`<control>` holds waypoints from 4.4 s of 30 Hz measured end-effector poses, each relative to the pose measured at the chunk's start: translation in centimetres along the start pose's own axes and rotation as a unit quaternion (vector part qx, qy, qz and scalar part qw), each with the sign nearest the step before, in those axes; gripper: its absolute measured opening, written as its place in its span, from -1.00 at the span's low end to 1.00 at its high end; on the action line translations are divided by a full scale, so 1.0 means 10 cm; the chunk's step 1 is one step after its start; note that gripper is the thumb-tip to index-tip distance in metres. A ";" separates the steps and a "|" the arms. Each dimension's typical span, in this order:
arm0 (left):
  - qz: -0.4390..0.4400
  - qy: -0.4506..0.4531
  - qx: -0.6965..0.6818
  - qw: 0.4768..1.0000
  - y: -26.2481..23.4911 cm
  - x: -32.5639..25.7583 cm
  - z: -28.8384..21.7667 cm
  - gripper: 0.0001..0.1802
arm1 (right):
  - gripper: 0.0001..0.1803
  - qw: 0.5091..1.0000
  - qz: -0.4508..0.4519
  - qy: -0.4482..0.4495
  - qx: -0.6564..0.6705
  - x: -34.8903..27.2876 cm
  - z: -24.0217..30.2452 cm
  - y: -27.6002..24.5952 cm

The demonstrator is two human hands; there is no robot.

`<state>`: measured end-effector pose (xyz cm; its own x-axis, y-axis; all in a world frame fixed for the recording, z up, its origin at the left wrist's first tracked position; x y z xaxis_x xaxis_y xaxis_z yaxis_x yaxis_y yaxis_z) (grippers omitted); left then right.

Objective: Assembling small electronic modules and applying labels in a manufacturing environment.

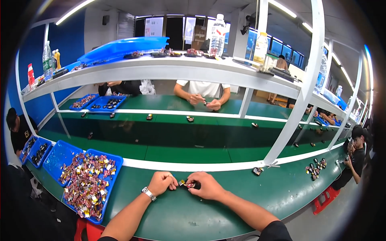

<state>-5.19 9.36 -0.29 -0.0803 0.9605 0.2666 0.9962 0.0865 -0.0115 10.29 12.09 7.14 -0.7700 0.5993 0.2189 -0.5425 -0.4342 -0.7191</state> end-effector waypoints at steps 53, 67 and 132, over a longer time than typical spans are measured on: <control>0.033 0.085 0.219 0.971 0.26 0.01 -0.37 -0.87 | -0.68 0.983 -0.048 0.150 -0.089 -0.03 -0.40 -0.06; 0.062 0.149 0.276 0.947 0.35 -0.06 -0.44 -0.88 | -0.63 0.992 0.053 0.111 0.006 -0.03 -0.24 0.17; 0.064 -0.018 0.104 0.992 0.23 0.00 -0.18 -0.67 | -0.94 0.982 -0.030 -0.026 0.187 0.03 -0.34 0.08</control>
<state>-2.81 9.10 1.39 0.0425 0.9755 0.2157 0.9698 0.0116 -0.2437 10.77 14.24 4.35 -0.7442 0.5998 0.2939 -0.6647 -0.6219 -0.4140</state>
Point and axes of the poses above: each hand's wrist, its own x-axis towards the middle knuckle, its own y-axis out of the palm, z = x × y, the point moved 10 cm from there along x, towards the middle knuckle, and after that the axes turned 10 degrees about y, right-handed, at the moved point
